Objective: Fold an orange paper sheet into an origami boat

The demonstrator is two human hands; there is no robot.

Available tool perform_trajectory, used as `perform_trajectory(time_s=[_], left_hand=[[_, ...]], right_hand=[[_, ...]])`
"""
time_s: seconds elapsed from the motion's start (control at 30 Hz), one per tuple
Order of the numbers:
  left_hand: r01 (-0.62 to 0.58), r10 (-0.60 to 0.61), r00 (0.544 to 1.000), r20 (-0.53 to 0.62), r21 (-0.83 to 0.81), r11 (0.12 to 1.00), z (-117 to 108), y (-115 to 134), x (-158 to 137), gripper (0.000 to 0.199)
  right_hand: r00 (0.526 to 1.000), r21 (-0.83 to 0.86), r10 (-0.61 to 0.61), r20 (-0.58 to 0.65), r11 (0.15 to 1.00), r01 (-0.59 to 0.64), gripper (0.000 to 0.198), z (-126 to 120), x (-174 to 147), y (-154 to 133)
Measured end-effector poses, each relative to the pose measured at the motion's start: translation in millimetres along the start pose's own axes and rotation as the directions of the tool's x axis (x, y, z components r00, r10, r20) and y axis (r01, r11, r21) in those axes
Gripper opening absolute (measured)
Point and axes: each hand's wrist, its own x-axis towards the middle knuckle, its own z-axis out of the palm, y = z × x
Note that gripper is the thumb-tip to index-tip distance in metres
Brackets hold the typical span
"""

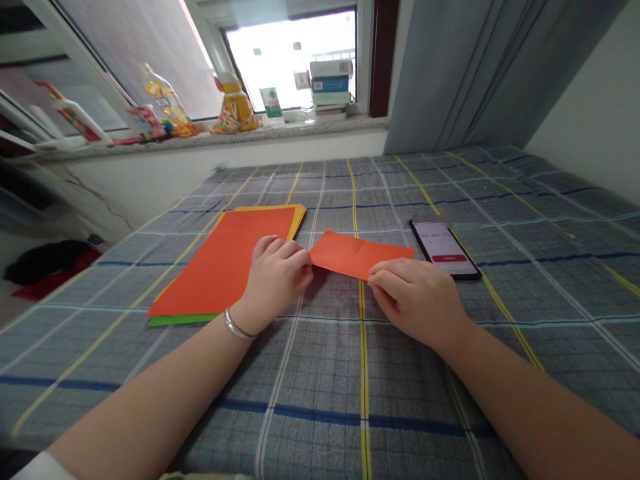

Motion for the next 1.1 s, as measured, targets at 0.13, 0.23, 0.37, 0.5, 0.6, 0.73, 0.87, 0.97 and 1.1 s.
perform_trajectory(time_s=[0.13,0.23,0.37,0.5,0.6,0.73,0.87,0.97,1.1], left_hand=[[0.020,-0.021,0.999,0.033,0.024,1.000,2,-5,0,0.005],[0.032,-0.034,0.998,0.058,0.037,0.999,3,-9,0,0.006],[0.053,-0.060,0.995,0.084,0.087,0.995,5,-20,-1,0.008],[0.074,-0.086,0.992,0.093,0.127,0.989,6,-28,-1,0.008],[0.126,-0.131,0.989,0.063,0.077,0.989,1,-21,0,0.010],[-0.118,0.120,0.993,0.000,-0.175,0.977,-8,4,-3,0.024],[-0.264,0.292,0.951,0.099,-0.224,0.938,-5,23,-7,0.026],[-0.282,0.321,0.927,0.195,-0.205,0.937,0,21,-7,0.022],[-0.227,0.276,0.941,0.195,-0.239,0.944,2,6,-6,0.024]], right_hand=[[0.999,0.023,0.026,-0.023,0.999,-0.026,0.009,-2,-1,5],[0.998,0.041,0.053,0.021,0.998,-0.054,0.009,-3,-1,6],[0.997,0.068,0.047,0.055,0.996,-0.051,0.009,-4,-1,8],[0.999,0.073,0.025,0.039,0.997,-0.028,0.010,-5,-1,9],[0.998,0.036,0.036,0.050,0.999,-0.038,0.009,-4,-2,7],[0.997,0.043,0.000,0.072,0.999,-0.003,0.009,2,-2,-1],[0.985,0.156,-0.124,0.121,0.982,0.105,0.011,7,-1,-10],[0.951,0.252,-0.198,0.237,0.958,0.136,0.024,9,-1,-9],[0.929,0.211,-0.080,0.361,0.977,0.002,0.064,12,-3,11]])
